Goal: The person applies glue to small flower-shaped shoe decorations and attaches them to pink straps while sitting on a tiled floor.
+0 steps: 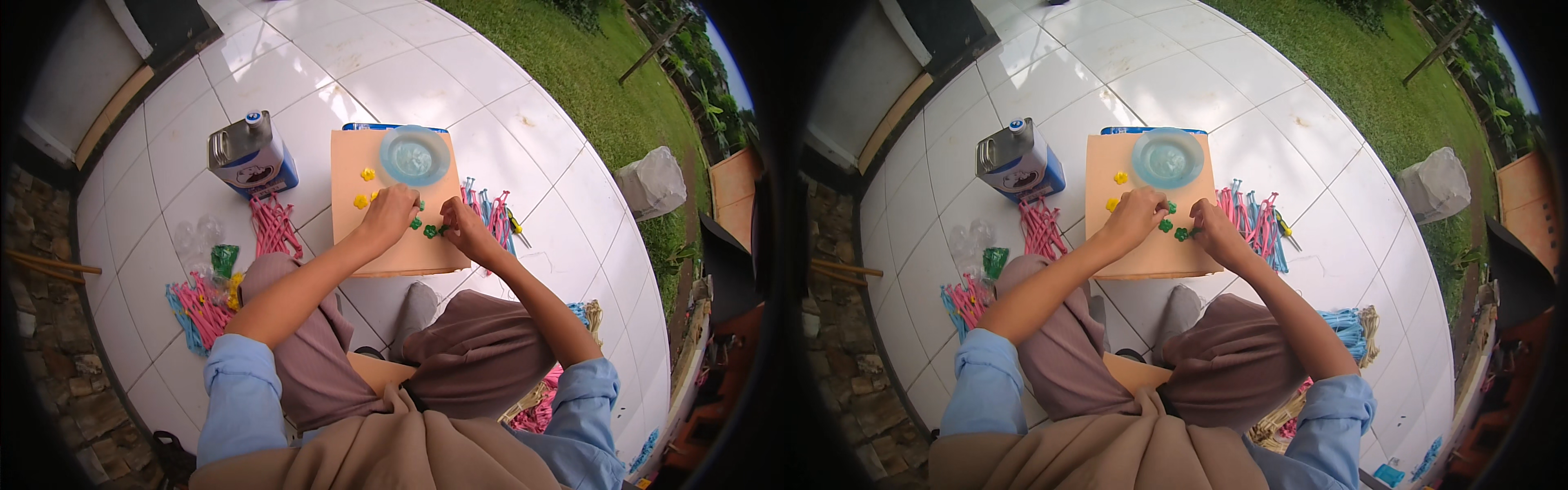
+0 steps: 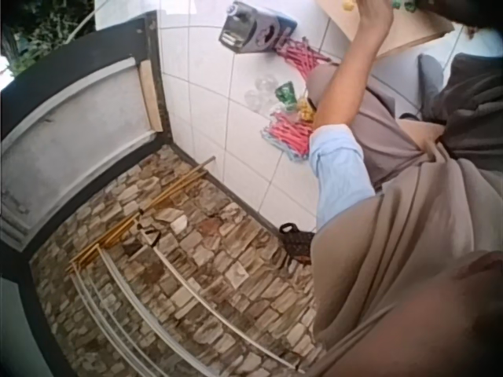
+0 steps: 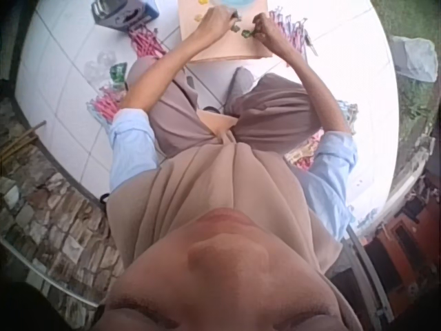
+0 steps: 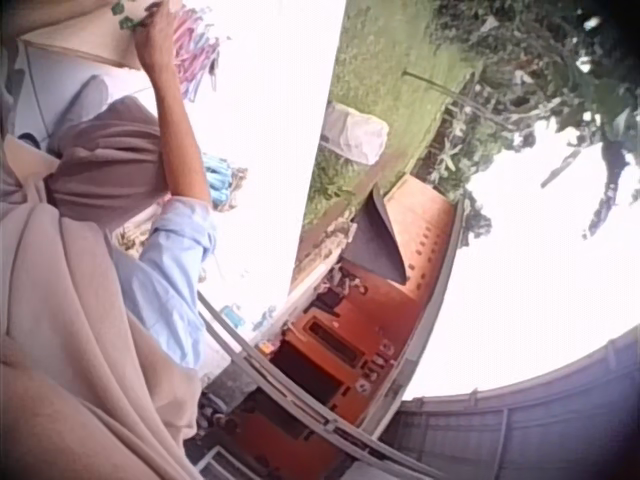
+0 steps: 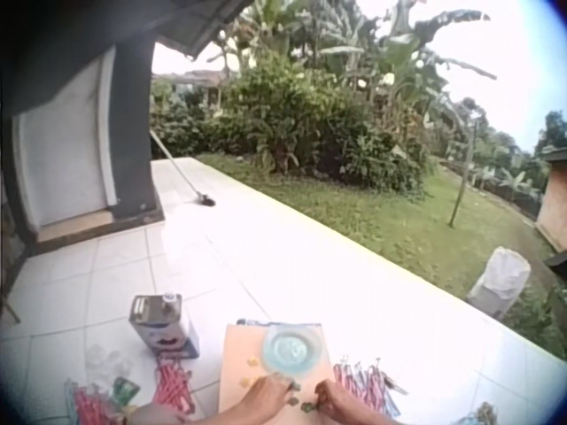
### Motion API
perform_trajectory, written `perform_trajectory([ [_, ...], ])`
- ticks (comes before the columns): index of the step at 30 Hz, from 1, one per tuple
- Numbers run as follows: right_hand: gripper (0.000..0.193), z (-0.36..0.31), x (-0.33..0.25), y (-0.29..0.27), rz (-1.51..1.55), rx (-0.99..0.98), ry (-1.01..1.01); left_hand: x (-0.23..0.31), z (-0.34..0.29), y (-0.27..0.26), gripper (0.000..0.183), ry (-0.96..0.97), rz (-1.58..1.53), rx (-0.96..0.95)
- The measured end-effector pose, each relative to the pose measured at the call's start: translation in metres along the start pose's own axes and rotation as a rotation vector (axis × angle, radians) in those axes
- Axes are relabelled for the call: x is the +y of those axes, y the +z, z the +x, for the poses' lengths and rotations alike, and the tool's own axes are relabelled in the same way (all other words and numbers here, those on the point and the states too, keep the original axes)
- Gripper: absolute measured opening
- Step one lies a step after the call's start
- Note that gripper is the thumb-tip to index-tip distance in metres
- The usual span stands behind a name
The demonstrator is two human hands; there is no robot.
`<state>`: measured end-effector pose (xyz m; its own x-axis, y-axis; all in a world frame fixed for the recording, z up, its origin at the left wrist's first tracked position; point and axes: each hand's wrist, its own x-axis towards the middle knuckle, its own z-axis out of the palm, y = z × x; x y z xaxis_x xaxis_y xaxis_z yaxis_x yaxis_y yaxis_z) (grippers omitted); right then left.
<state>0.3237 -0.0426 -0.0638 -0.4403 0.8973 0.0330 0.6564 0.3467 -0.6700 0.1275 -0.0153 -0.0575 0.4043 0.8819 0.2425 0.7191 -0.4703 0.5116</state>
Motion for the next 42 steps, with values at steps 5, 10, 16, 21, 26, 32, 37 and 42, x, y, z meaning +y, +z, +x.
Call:
perform_trajectory([
  [5, 0.039, 0.017, -0.019, -0.021, 0.415, 0.118, 0.204, 0.001, 0.009, -0.01, 0.017, -0.115, -0.685, -0.194],
  [10, 0.035, 0.046, -0.027, -0.02, 0.399, 0.303, 0.094, -0.009, 0.019, -0.028, 0.014, -0.291, -0.747, -0.086],
  [16, 0.043, 0.068, 0.005, -0.009, -0.461, 0.298, -0.003, -0.043, 0.023, -0.051, 0.018, -0.437, -0.721, 0.047],
  [21, 0.033, 0.079, 0.002, -0.002, -0.667, 0.266, -0.092, -0.056, 0.022, -0.051, 0.019, -0.45, -0.795, 0.061],
  [26, 0.031, 0.075, -0.005, -0.003, -0.658, 0.27, -0.108, -0.051, 0.025, -0.051, 0.019, -0.475, -0.833, 0.055],
  [32, 0.036, 0.074, -0.044, -0.023, -0.64, 0.451, -0.159, -0.045, 0.027, -0.044, 0.017, -0.537, -1.103, 0.036],
  [37, 0.038, 0.068, -0.07, -0.025, -0.576, 0.453, -0.325, -0.042, 0.028, -0.044, 0.016, -0.512, -1.148, 0.044],
  [42, 0.035, 0.067, -0.068, -0.022, -0.638, 0.438, -0.363, -0.035, 0.027, -0.047, 0.016, -0.524, -1.136, 0.018],
])
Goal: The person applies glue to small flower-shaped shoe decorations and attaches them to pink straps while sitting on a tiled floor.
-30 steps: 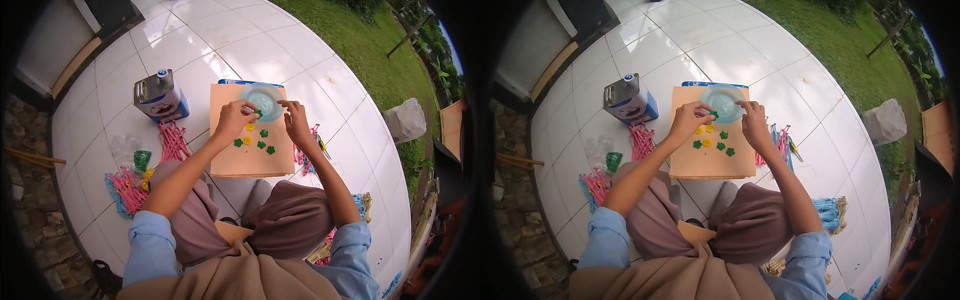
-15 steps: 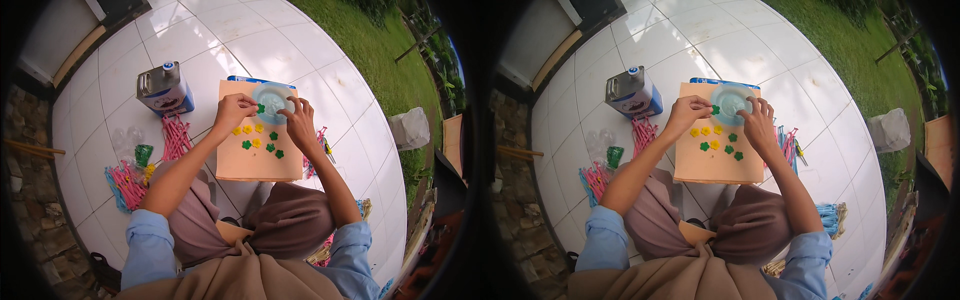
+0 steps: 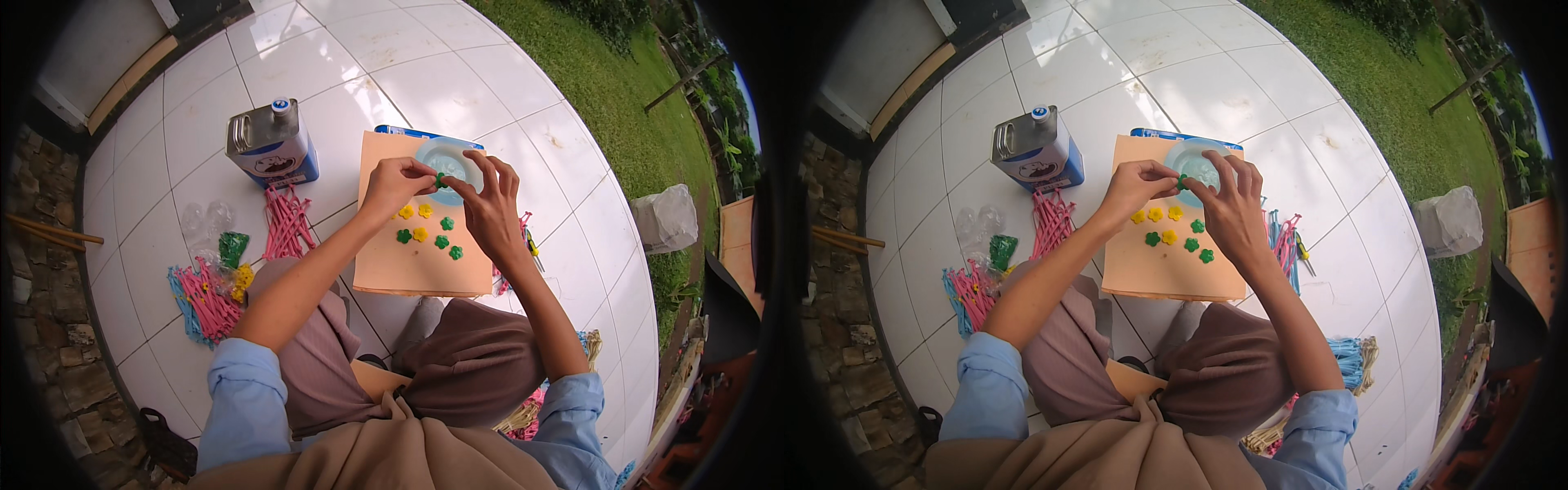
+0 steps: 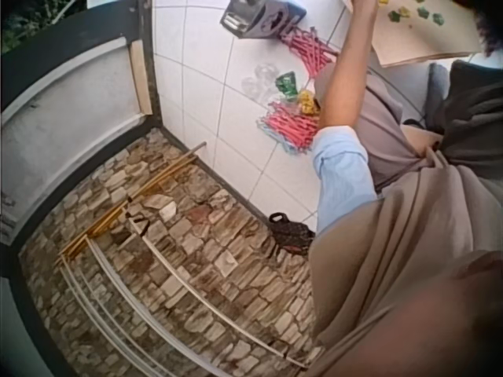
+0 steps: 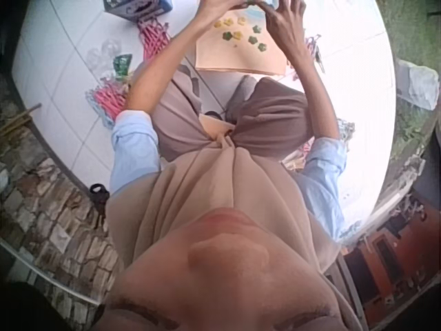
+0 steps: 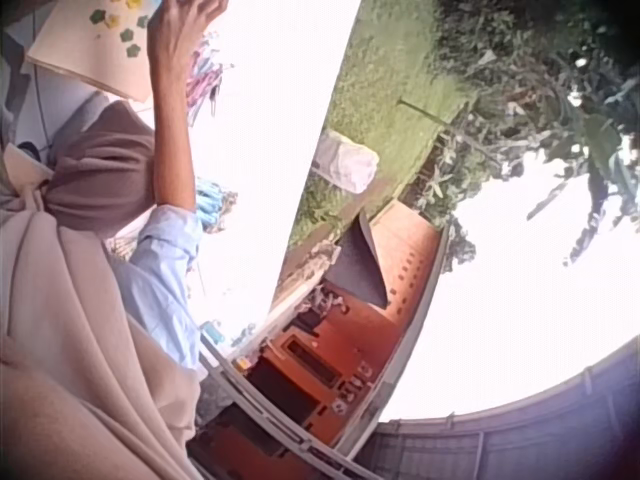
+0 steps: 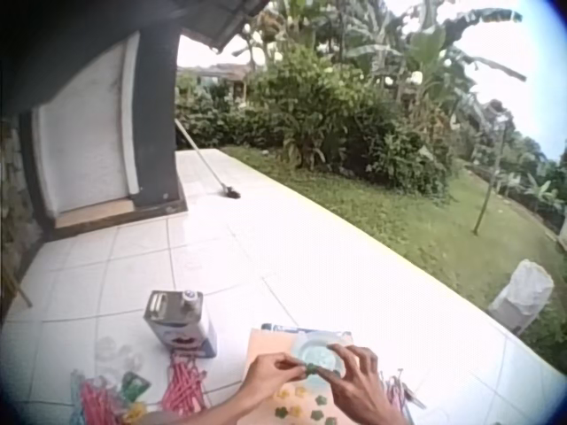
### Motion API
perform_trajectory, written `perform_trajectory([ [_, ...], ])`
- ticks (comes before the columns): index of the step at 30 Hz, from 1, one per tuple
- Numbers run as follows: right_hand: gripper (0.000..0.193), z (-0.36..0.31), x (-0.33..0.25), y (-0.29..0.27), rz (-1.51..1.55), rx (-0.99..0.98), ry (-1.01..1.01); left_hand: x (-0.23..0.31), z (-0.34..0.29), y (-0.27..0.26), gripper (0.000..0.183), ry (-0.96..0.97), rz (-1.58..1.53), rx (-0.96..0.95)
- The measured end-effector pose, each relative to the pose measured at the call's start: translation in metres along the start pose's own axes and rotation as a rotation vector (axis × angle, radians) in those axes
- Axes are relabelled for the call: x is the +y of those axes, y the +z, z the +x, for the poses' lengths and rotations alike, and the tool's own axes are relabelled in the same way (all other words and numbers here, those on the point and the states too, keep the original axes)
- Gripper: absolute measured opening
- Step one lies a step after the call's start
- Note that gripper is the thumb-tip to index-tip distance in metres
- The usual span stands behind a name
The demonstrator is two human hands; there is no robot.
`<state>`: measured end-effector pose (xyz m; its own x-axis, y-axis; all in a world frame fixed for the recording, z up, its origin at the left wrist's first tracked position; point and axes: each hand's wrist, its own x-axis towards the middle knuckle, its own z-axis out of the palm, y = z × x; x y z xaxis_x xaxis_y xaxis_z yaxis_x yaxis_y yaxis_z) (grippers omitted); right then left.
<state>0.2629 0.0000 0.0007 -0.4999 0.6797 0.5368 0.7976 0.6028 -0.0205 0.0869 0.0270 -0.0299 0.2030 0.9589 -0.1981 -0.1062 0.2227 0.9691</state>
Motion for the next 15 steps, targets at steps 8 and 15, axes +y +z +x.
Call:
perform_trajectory([
  [8, 0.034, -0.006, 0.006, -0.011, -0.105, -0.003, -0.037, 0.003, -0.003, 0.007, 0.017, -0.022, -0.076, -0.039],
  [15, 0.025, -0.052, 0.014, -0.024, 0.171, -0.217, 0.457, -0.021, 0.003, 0.041, 0.013, 0.124, 0.405, -0.099],
])
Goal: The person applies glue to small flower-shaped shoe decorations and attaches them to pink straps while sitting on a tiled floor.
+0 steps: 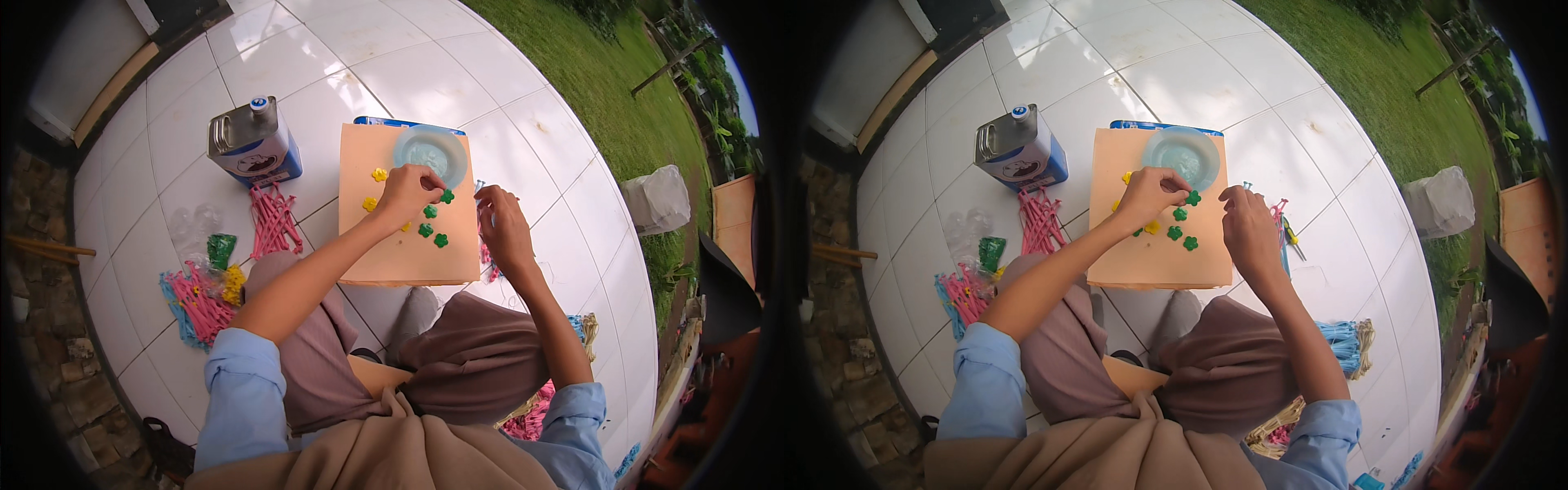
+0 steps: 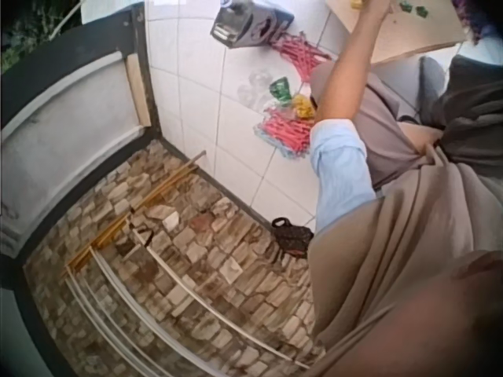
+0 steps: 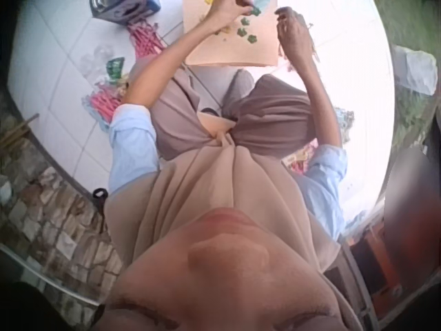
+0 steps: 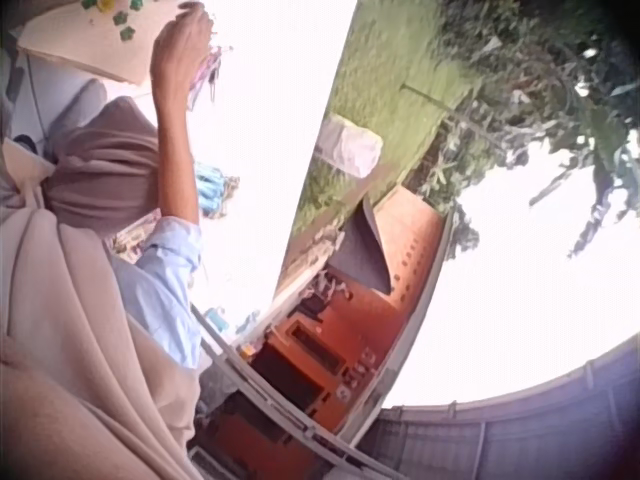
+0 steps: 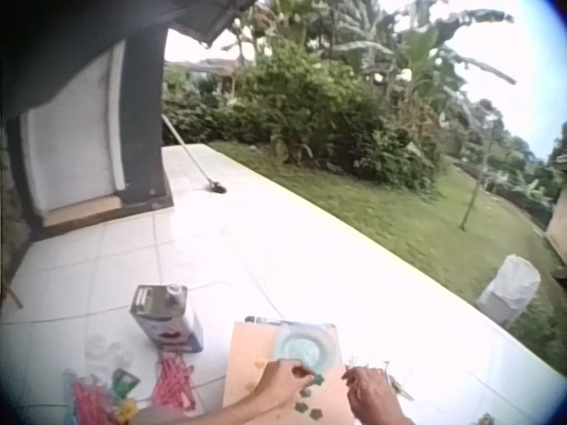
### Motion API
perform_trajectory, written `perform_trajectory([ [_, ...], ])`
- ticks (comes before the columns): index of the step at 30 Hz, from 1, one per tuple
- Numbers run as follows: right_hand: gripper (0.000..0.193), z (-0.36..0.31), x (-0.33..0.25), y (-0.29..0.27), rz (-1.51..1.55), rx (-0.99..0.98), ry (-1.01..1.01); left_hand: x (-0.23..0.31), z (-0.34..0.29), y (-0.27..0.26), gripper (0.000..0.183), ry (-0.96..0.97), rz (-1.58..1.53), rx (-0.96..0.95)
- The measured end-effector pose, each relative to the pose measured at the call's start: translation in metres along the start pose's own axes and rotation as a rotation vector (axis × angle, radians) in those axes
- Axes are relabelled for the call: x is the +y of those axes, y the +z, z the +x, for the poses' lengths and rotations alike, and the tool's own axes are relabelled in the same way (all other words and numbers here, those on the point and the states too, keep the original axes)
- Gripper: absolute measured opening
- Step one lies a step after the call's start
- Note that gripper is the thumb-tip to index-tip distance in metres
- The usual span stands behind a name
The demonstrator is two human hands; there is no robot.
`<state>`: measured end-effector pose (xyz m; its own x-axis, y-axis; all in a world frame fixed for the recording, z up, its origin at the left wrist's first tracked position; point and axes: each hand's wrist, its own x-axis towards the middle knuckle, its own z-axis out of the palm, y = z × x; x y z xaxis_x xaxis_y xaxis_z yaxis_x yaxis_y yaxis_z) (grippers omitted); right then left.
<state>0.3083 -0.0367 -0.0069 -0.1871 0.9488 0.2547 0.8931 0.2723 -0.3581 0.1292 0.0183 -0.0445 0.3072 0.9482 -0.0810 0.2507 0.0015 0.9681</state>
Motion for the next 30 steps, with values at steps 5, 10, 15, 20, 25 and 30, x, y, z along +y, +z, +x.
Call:
perform_trajectory([
  [5, 0.021, -0.03, 0.018, 0.026, 0.381, -0.254, 0.168, -0.017, 0.006, 0.033, 0.012, 0.11, 0.308, -0.059],
  [10, 0.03, -0.034, 0.017, 0.054, 0.472, -0.152, 0.063, -0.016, 0.004, 0.037, 0.012, 0.322, 0.601, 0.0],
  [15, 0.033, -0.025, 0.01, 0.057, 0.473, -0.234, -0.011, 0.001, -0.006, 0.011, 0.014, 0.239, 0.387, -0.013],
  [20, 0.035, 0.002, 0.009, 0.05, 0.814, -0.141, 0.244, -0.005, -0.014, -0.002, 0.018, 0.084, 0.189, -0.178],
  [25, 0.037, 0.041, 0.004, 0.048, 0.505, 0.035, 0.097, 0.003, -0.006, -0.025, 0.016, 0.032, 0.176, 0.015],
  [30, 0.043, 0.047, 0.008, 0.061, -0.18, -0.005, -0.145, -0.007, 0.0, -0.047, 0.013, 0.032, 0.054, 0.207],
])
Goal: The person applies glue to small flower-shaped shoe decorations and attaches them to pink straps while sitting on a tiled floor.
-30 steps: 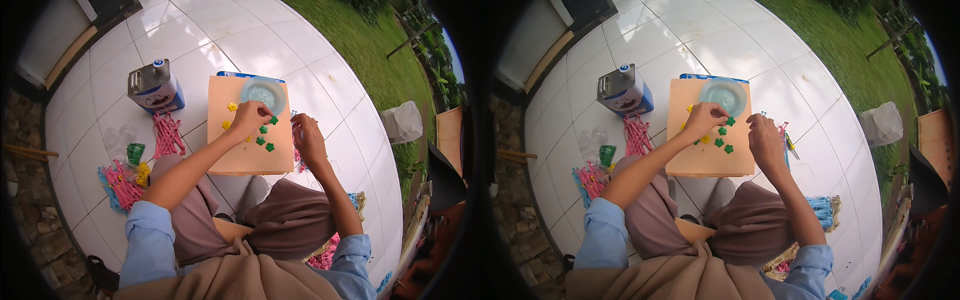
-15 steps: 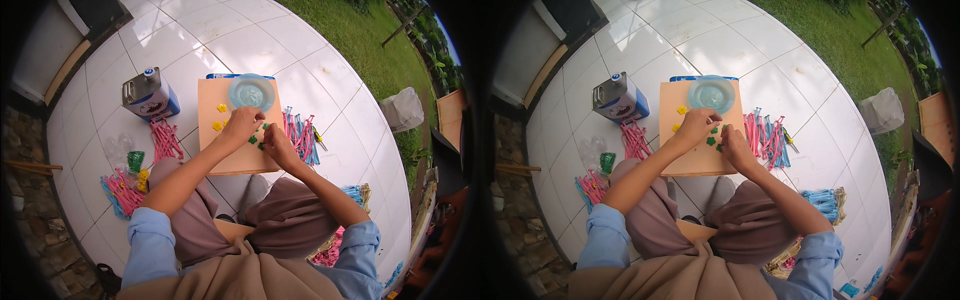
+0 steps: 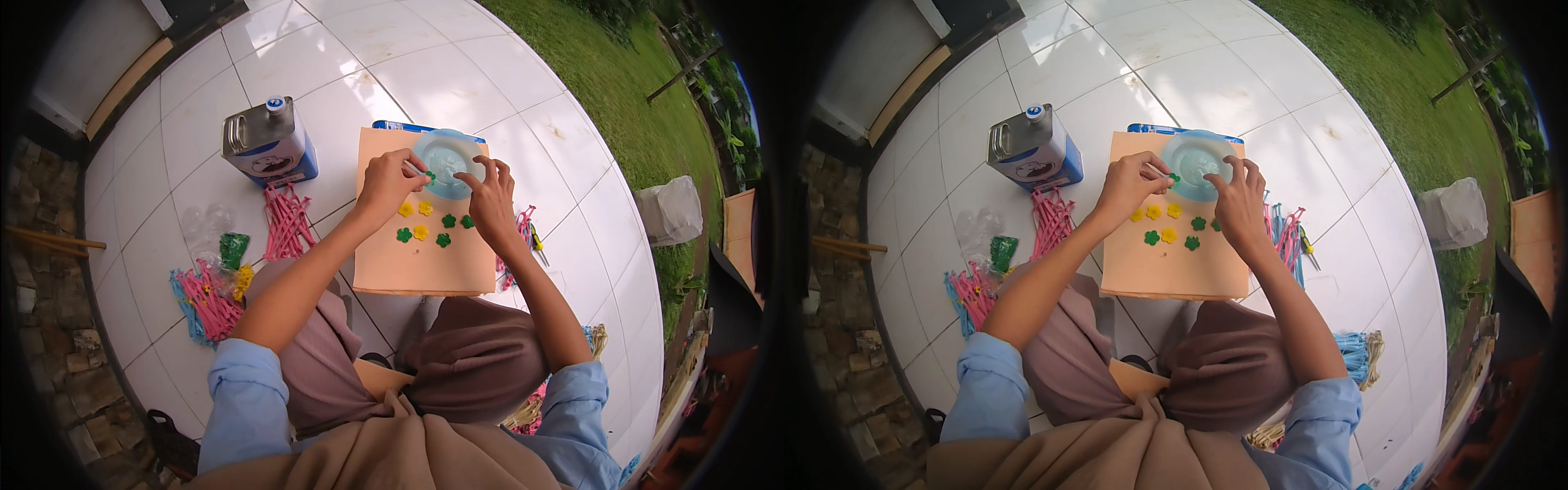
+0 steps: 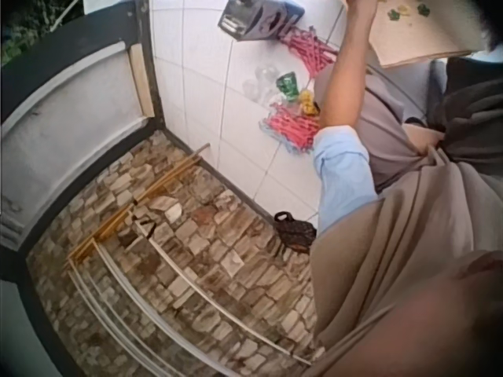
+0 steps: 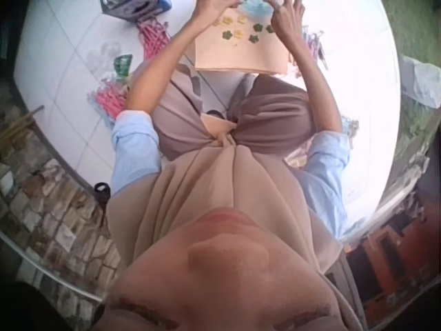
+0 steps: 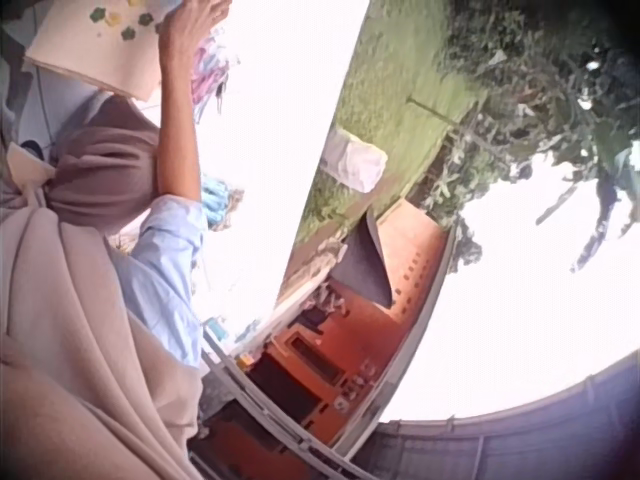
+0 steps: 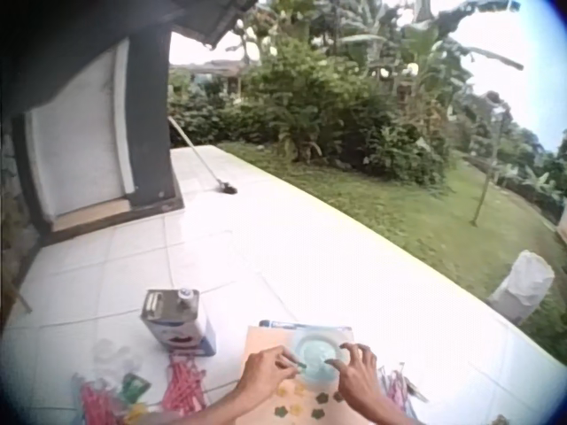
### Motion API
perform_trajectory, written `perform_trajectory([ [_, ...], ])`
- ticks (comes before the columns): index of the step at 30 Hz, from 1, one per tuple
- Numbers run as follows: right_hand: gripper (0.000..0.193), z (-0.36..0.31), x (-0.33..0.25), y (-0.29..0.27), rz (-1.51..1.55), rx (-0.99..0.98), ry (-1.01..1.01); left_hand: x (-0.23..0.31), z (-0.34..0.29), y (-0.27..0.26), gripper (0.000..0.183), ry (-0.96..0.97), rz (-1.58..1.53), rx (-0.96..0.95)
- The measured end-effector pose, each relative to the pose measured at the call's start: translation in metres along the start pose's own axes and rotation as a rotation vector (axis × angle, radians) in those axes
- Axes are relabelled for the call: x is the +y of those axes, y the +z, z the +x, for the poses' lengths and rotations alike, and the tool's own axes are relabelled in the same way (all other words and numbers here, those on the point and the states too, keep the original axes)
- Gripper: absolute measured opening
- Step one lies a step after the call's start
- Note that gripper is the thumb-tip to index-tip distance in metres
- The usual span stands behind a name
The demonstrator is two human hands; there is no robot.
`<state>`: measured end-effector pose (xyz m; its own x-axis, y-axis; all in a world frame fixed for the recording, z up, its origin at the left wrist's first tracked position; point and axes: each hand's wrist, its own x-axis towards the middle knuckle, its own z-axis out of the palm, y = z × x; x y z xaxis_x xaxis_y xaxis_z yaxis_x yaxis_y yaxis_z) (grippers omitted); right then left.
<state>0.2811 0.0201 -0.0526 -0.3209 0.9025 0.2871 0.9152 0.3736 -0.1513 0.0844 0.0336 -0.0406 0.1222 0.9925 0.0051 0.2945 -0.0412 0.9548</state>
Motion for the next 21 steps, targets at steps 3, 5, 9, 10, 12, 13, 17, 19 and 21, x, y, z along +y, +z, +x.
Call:
perform_trajectory([
  [3, 0.041, 0.003, 0.002, 0.003, -0.069, 0.01, -0.031, -0.003, 0.001, -0.005, 0.012, 0.013, 0.021, 0.032],
  [5, 0.039, 0.002, 0.001, 0.004, -0.069, -0.005, -0.044, -0.001, 0.001, -0.007, 0.012, 0.017, 0.023, 0.047],
  [9, 0.037, 0.005, -0.001, -0.004, -0.104, 0.057, -0.056, 0.006, 0.002, -0.012, 0.014, -0.026, -0.115, 0.028],
  [10, 0.037, 0.007, -0.004, -0.009, -0.105, 0.059, -0.061, 0.007, 0.002, -0.013, 0.018, -0.05, -0.15, -0.008],
  [12, 0.04, 0.01, -0.014, -0.023, -0.046, 0.176, -0.038, 0.003, 0.003, -0.013, 0.019, -0.074, -0.235, -0.025],
  [13, 0.04, 0.011, -0.02, -0.029, -0.05, 0.172, -0.04, 0.001, 0.004, -0.012, 0.02, -0.101, -0.325, -0.057],
  [17, 0.041, 0.01, -0.039, -0.043, 0.08, 0.255, -0.15, 0.003, 0.004, -0.011, 0.021, -0.117, -0.371, -0.091],
  [19, 0.039, 0.009, -0.043, -0.046, 0.044, 0.284, -0.256, 0.005, 0.004, -0.01, 0.021, -0.16, -0.355, -0.11],
  [21, 0.038, 0.008, -0.042, -0.046, 0.022, 0.271, -0.265, 0.007, 0.003, -0.009, 0.022, -0.166, -0.377, -0.119],
])
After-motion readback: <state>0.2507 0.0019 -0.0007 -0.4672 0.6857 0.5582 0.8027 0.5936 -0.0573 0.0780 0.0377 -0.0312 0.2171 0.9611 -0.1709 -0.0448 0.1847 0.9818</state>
